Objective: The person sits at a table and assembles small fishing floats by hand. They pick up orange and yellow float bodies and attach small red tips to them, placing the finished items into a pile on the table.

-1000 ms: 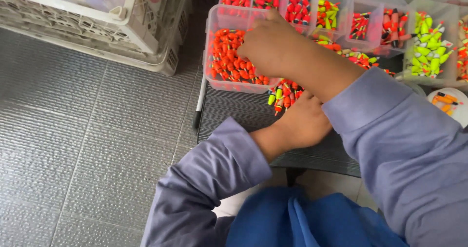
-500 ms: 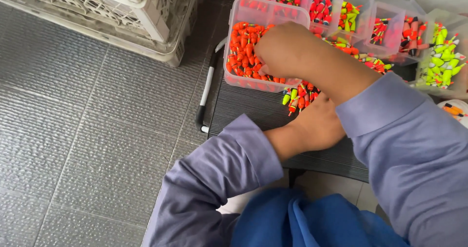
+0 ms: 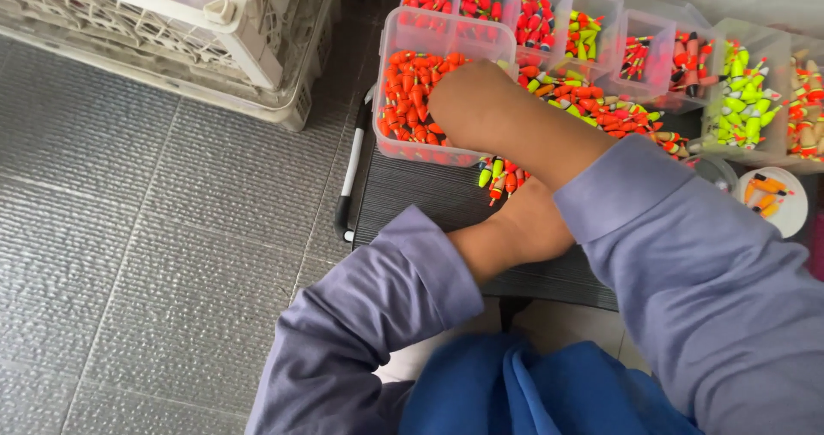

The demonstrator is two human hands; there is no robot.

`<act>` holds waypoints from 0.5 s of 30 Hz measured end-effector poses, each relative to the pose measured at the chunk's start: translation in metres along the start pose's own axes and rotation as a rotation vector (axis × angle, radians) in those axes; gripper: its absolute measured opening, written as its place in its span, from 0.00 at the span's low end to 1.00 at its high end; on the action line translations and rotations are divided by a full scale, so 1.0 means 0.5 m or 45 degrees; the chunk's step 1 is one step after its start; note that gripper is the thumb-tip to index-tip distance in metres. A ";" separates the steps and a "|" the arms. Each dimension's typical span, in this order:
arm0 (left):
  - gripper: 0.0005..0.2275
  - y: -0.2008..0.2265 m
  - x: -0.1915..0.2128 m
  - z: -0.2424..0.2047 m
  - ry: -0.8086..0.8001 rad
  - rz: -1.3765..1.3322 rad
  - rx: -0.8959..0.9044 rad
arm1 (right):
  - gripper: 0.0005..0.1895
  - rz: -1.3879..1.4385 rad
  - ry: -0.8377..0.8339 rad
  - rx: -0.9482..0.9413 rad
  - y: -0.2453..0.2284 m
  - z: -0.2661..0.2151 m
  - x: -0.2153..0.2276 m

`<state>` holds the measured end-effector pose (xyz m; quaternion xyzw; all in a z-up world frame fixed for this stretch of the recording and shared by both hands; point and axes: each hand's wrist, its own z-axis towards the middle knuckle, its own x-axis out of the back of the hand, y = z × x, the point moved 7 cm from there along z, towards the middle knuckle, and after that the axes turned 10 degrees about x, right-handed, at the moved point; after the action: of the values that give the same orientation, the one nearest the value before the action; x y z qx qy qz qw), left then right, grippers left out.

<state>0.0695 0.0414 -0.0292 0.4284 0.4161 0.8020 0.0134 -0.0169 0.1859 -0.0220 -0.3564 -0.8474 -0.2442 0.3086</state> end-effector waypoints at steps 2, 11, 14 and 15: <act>0.09 0.004 0.000 -0.005 0.017 0.027 -0.055 | 0.08 0.058 0.238 0.041 0.017 0.028 -0.044; 0.14 0.023 0.016 -0.025 0.169 0.188 -0.307 | 0.07 0.548 1.008 0.178 0.057 -0.119 0.090; 0.11 0.044 0.052 -0.024 0.193 0.272 -0.313 | 0.06 0.721 1.318 0.223 0.114 -0.212 0.095; 0.09 0.052 0.068 -0.023 0.193 0.331 -0.295 | 0.06 0.835 1.511 0.225 0.142 -0.254 0.093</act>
<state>0.0490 0.0298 0.0082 0.4125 0.2621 0.8694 -0.0724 0.0553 0.1710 0.1117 -0.3740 -0.3997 -0.2220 0.8069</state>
